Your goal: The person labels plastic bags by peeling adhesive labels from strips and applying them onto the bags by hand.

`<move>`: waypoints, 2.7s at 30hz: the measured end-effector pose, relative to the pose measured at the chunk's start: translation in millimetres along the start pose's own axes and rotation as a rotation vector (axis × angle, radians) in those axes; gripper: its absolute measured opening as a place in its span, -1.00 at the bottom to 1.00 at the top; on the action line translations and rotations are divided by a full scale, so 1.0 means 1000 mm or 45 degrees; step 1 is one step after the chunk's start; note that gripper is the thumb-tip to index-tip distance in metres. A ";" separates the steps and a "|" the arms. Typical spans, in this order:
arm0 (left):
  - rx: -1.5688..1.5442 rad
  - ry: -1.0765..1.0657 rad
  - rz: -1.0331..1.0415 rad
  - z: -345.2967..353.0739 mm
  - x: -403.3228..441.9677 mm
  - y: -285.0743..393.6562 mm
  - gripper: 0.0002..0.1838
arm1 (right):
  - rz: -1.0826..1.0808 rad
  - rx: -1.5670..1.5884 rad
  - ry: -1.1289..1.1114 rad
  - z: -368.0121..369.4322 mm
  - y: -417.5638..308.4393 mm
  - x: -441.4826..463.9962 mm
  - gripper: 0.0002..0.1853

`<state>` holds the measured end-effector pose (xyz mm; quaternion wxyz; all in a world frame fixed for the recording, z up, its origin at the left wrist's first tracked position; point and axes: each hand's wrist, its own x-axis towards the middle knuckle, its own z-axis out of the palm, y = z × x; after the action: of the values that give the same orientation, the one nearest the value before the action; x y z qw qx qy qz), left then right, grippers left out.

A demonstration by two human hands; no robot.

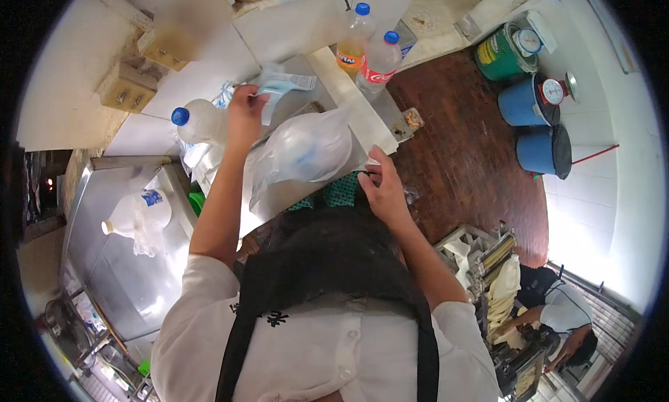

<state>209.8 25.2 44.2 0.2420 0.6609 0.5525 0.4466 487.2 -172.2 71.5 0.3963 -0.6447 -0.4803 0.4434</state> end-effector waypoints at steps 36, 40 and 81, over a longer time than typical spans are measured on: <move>-1.036 0.091 -0.573 -0.048 -0.163 0.253 -0.82 | -0.486 0.427 -0.703 -0.017 -0.156 -0.010 -0.45; -0.959 -0.024 -0.442 -0.077 -0.173 0.219 -0.77 | -0.468 0.388 -0.709 0.000 -0.159 -0.021 -0.58; -1.606 0.261 -0.481 -0.083 -0.166 0.222 -0.60 | -1.230 0.407 -0.633 -0.061 -0.154 -0.035 -0.93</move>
<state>254.0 -207.1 211.6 0.6027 0.2385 0.3119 0.6947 499.3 -176.7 240.4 0.5217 -0.1598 -0.7267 0.4175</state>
